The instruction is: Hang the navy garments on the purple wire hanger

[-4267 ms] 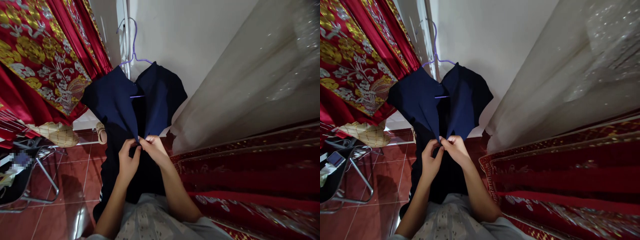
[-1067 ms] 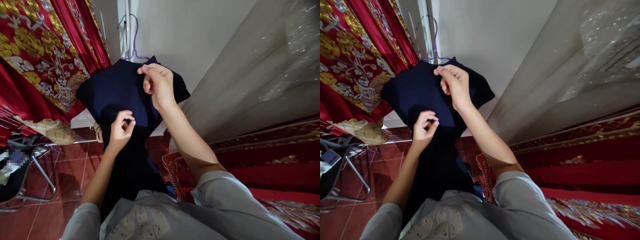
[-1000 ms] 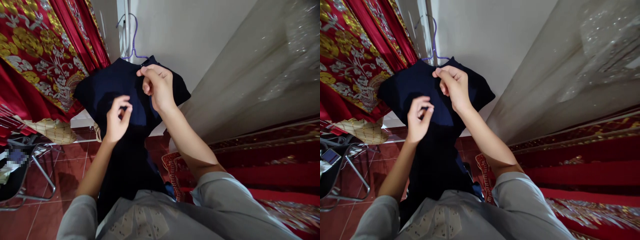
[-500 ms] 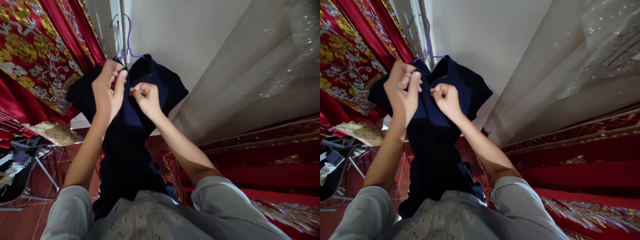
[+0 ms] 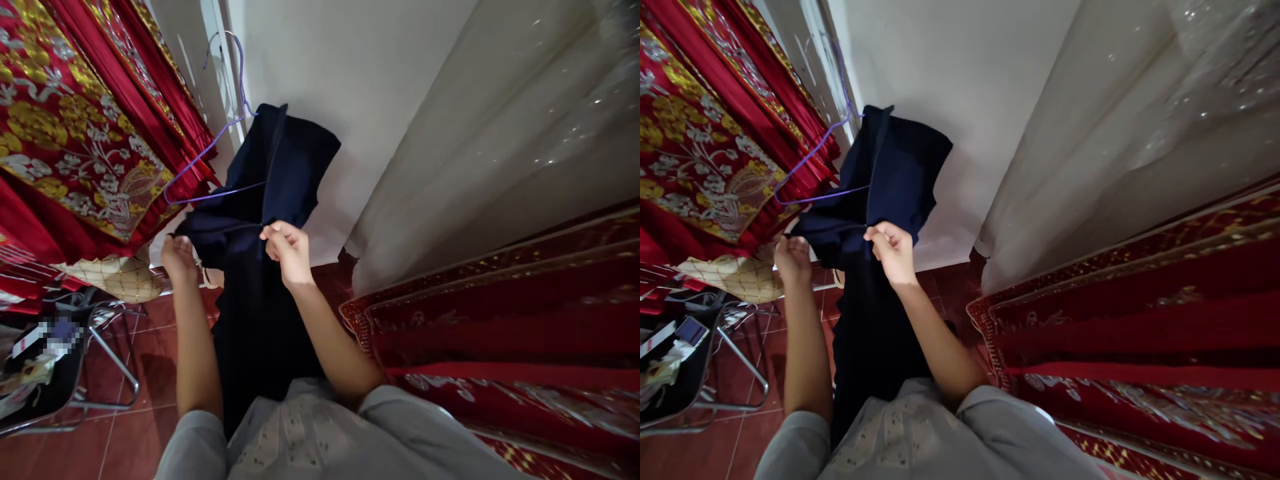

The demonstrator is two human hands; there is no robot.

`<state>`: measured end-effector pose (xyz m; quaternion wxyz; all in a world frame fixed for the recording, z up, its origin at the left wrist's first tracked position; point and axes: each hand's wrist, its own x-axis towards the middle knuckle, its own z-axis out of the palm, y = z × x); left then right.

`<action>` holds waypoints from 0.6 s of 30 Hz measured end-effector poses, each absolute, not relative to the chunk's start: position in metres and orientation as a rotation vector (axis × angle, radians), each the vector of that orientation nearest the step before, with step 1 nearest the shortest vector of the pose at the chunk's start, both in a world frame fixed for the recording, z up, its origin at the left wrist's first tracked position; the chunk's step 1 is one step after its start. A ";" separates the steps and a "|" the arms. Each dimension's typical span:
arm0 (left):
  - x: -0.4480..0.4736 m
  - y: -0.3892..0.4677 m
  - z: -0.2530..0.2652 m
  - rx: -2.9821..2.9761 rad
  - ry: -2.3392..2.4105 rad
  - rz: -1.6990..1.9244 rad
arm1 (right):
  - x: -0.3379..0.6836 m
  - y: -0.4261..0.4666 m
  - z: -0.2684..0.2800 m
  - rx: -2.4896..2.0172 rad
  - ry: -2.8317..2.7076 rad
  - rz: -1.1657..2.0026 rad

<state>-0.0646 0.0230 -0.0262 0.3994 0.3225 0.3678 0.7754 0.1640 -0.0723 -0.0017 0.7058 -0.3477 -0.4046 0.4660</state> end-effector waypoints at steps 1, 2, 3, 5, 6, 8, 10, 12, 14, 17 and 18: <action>-0.056 0.016 -0.044 0.777 0.943 1.956 | 0.163 -0.075 -0.013 -0.796 -0.817 1.057; -0.049 0.010 -0.059 0.750 0.948 1.953 | 0.162 -0.078 -0.025 -0.834 -0.763 1.068; -0.042 0.003 -0.070 0.734 0.948 1.965 | 0.163 -0.081 -0.035 -0.881 -0.734 1.067; -0.032 -0.009 -0.082 0.716 0.931 2.018 | 0.167 -0.084 -0.051 -0.974 -0.729 1.038; -0.029 -0.015 -0.083 0.712 0.920 2.056 | 0.170 -0.085 -0.056 -1.004 -0.738 1.017; -0.023 -0.026 -0.077 0.727 0.899 2.137 | 0.174 -0.083 -0.062 -1.021 -0.741 0.976; -0.017 -0.037 -0.066 0.772 0.892 2.182 | 0.177 -0.080 -0.066 -1.007 -0.726 0.965; -0.011 -0.048 -0.053 0.824 0.897 2.175 | 0.177 -0.077 -0.069 -1.003 -0.703 0.979; -0.005 -0.058 -0.042 0.865 0.901 2.126 | 0.174 -0.077 -0.072 -1.013 -0.697 1.005; 0.002 -0.070 -0.033 0.929 0.837 2.046 | 0.169 -0.079 -0.072 -1.049 -0.720 1.025; 0.004 -0.073 -0.032 0.956 0.809 2.013 | 0.167 -0.081 -0.071 -1.066 -0.739 0.997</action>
